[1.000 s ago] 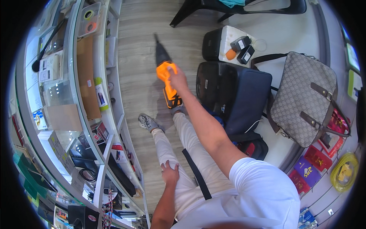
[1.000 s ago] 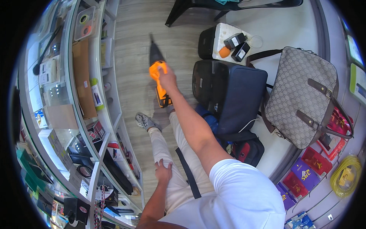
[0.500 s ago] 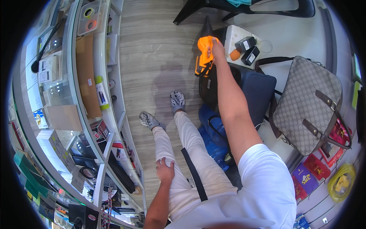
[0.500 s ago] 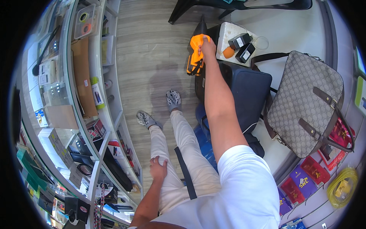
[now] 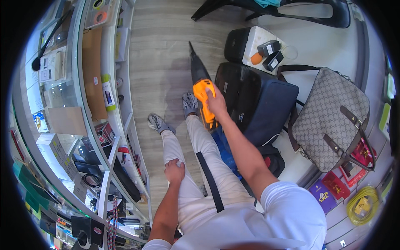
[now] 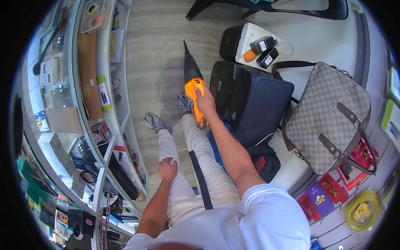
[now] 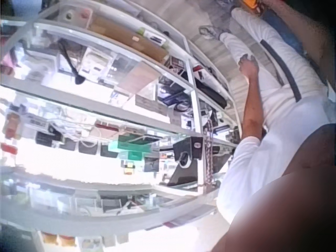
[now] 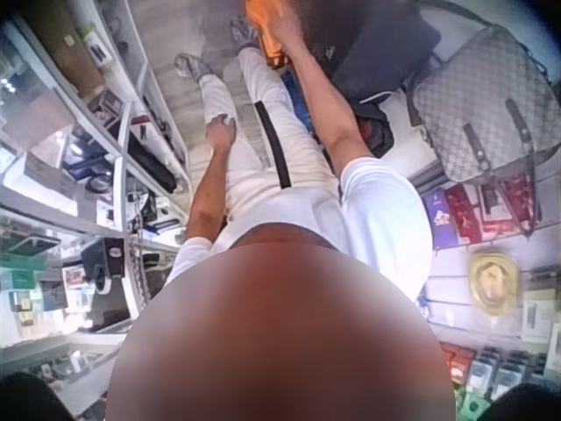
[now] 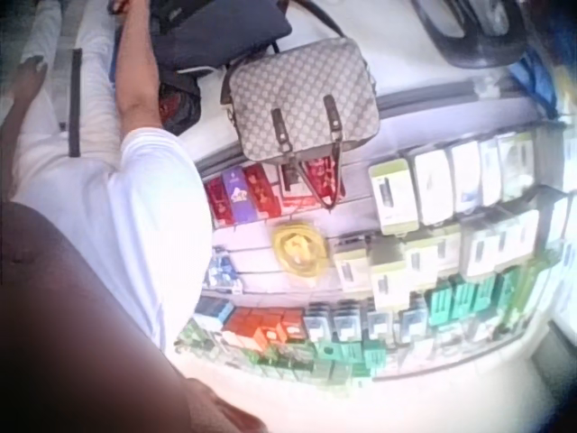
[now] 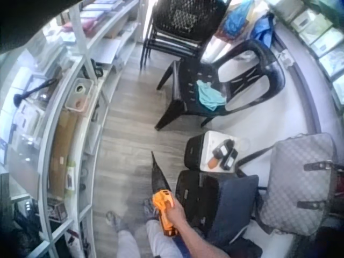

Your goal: The person uses a handheld vacuum to clean the seats of several black chairs in a waiting area. The person moves from chair to chair, vacuuming the seat surfaces and edges.

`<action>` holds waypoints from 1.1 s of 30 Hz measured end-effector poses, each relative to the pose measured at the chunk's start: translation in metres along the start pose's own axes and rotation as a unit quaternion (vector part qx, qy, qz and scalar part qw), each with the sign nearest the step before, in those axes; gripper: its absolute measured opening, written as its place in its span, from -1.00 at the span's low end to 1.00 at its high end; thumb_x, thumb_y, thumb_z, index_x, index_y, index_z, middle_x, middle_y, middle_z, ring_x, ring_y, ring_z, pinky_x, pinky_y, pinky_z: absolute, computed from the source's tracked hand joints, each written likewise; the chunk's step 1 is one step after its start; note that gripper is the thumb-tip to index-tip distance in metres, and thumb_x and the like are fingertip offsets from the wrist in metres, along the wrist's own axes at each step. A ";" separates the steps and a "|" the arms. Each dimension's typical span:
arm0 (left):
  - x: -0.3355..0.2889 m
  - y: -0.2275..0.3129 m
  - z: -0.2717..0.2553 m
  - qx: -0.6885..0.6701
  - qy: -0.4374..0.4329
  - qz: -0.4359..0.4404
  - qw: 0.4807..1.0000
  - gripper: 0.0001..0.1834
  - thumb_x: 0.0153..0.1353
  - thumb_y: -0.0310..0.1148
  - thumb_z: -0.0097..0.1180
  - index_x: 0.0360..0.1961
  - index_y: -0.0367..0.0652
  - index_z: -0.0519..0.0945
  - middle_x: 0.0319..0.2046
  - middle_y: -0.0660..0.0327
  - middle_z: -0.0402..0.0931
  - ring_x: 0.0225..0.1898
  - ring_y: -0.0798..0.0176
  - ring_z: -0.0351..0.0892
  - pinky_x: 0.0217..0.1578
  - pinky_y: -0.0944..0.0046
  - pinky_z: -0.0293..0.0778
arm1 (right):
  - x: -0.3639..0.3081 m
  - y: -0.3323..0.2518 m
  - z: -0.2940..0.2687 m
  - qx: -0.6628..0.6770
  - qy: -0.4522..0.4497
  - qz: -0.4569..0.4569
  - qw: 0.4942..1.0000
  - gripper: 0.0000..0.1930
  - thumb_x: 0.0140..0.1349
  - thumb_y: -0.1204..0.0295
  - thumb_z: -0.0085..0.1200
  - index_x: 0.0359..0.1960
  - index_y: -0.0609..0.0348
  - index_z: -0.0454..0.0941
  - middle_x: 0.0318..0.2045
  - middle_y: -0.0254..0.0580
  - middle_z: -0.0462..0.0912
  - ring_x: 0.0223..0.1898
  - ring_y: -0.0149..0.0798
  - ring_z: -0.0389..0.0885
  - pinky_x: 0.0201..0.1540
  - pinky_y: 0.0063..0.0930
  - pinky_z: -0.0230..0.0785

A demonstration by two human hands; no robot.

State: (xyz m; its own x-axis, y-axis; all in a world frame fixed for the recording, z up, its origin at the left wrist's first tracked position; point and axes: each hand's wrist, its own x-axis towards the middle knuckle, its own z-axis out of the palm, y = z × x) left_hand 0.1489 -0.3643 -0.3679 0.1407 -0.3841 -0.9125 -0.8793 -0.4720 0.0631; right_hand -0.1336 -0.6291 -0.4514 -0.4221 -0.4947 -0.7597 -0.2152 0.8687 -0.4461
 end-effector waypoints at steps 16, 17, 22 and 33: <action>0.010 -0.007 0.010 -0.028 -0.006 -0.007 1.000 -0.59 0.35 -0.03 0.31 0.14 0.10 0.80 0.15 0.20 0.71 0.28 -0.03 0.60 0.30 -0.12 0.54 | 0.141 -0.088 -0.058 0.122 0.088 -0.015 0.988 -0.56 0.64 0.10 0.10 0.36 0.07 0.58 -0.43 -0.17 0.65 -0.61 -0.30 0.59 -0.59 -0.30 0.45; 0.010 -0.006 0.009 -0.030 -0.004 -0.004 1.000 -0.59 0.35 -0.03 0.32 0.14 0.10 0.80 0.14 0.20 0.72 0.27 -0.02 0.60 0.30 -0.12 0.55 | 0.139 -0.086 -0.052 0.102 0.079 -0.025 0.991 -0.54 0.63 0.09 0.10 0.36 0.08 0.58 -0.41 -0.15 0.66 -0.60 -0.29 0.61 -0.57 -0.29 0.47; 0.011 -0.001 0.006 -0.025 -0.006 -0.015 1.000 -0.59 0.34 -0.03 0.32 0.13 0.10 0.81 0.12 0.21 0.74 0.25 -0.01 0.63 0.29 -0.10 0.55 | 0.063 -0.059 0.001 -0.049 0.007 -0.094 0.994 -0.53 0.64 0.08 0.12 0.46 -0.09 0.56 -0.49 -0.29 0.56 -0.62 -0.42 0.47 -0.55 -0.41 0.41; 0.006 0.004 0.013 -0.058 0.011 -0.013 0.998 -0.60 0.35 -0.04 0.29 0.12 0.07 0.80 0.14 0.20 0.73 0.25 -0.01 0.62 0.26 -0.09 0.52 | -0.031 -0.107 0.112 -0.123 -0.315 -0.054 0.940 -0.39 0.62 0.00 0.07 0.60 -0.09 0.45 -0.34 -0.16 0.68 -0.53 -0.31 0.57 -0.36 -0.32 0.52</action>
State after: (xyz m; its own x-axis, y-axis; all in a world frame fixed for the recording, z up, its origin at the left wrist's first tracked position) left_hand 0.1402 -0.3588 -0.3782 0.1731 -0.3870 -0.9057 -0.8171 -0.5699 0.0873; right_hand 0.0009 -0.7091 -0.4326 0.2015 -0.4289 -0.8806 -0.4573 0.7539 -0.4718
